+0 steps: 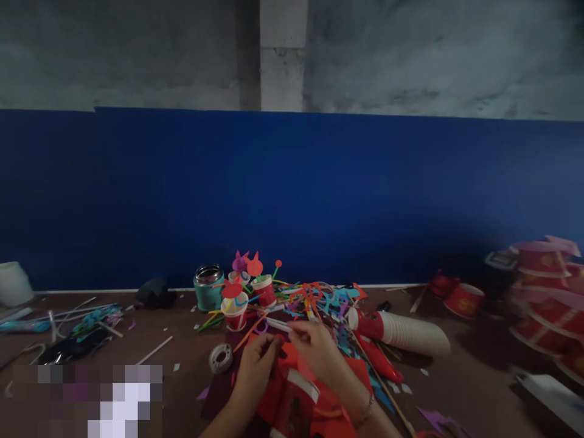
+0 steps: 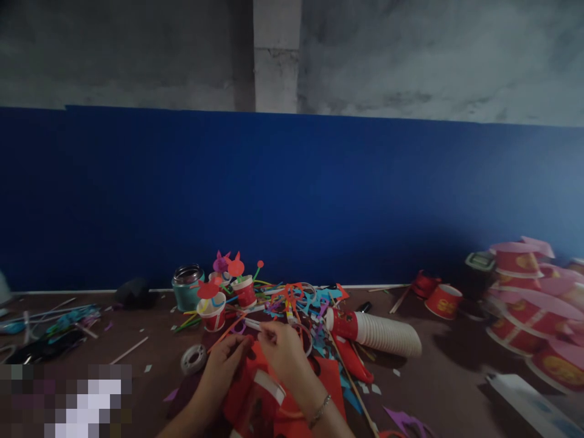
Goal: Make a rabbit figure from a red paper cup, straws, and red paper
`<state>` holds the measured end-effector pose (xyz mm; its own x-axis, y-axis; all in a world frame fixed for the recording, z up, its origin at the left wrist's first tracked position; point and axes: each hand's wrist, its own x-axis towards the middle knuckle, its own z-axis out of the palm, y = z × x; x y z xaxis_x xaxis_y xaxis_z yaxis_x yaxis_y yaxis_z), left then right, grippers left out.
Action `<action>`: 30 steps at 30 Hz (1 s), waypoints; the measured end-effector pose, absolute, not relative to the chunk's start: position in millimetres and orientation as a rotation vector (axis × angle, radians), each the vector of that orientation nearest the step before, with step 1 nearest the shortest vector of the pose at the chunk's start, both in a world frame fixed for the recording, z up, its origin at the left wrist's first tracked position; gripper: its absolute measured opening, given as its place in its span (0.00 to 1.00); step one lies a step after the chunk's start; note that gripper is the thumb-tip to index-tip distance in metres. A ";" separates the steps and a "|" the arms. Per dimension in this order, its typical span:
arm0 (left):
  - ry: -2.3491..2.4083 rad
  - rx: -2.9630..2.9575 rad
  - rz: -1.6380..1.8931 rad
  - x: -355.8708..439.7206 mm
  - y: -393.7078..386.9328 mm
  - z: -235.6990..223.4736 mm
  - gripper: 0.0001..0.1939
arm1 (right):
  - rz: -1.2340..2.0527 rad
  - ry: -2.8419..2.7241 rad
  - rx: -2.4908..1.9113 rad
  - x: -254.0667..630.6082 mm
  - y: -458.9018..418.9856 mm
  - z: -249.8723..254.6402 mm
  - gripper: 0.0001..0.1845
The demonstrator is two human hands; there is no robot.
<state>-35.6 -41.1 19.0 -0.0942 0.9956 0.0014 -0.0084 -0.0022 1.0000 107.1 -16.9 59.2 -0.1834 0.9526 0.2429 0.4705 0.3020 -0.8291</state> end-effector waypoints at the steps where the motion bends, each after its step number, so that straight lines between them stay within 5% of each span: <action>1: 1.287 1.158 1.304 -36.8 -41.5 19.9 0.21 | 0.751 -1.788 -1.321 110.2 -17.4 61.1 0.15; 12: 1.290 1.081 1.381 -41.9 -39.1 14.9 0.23 | 0.755 -2.434 -1.496 121.6 -45.9 73.2 0.05; 25: 0.942 0.856 1.530 -40.1 -38.2 10.8 0.16 | 0.592 -2.353 -1.244 106.6 -55.0 85.6 0.16; 30: 1.049 0.857 1.642 -45.0 -38.5 16.6 0.16 | 0.494 -2.090 -1.182 106.7 -47.4 85.5 0.11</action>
<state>-45.0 -38.5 16.6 -0.2817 0.9578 0.0572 -0.3509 -0.1583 0.9229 106.7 -47.4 85.5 -0.3594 0.8563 0.3711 0.5998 0.5166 -0.6110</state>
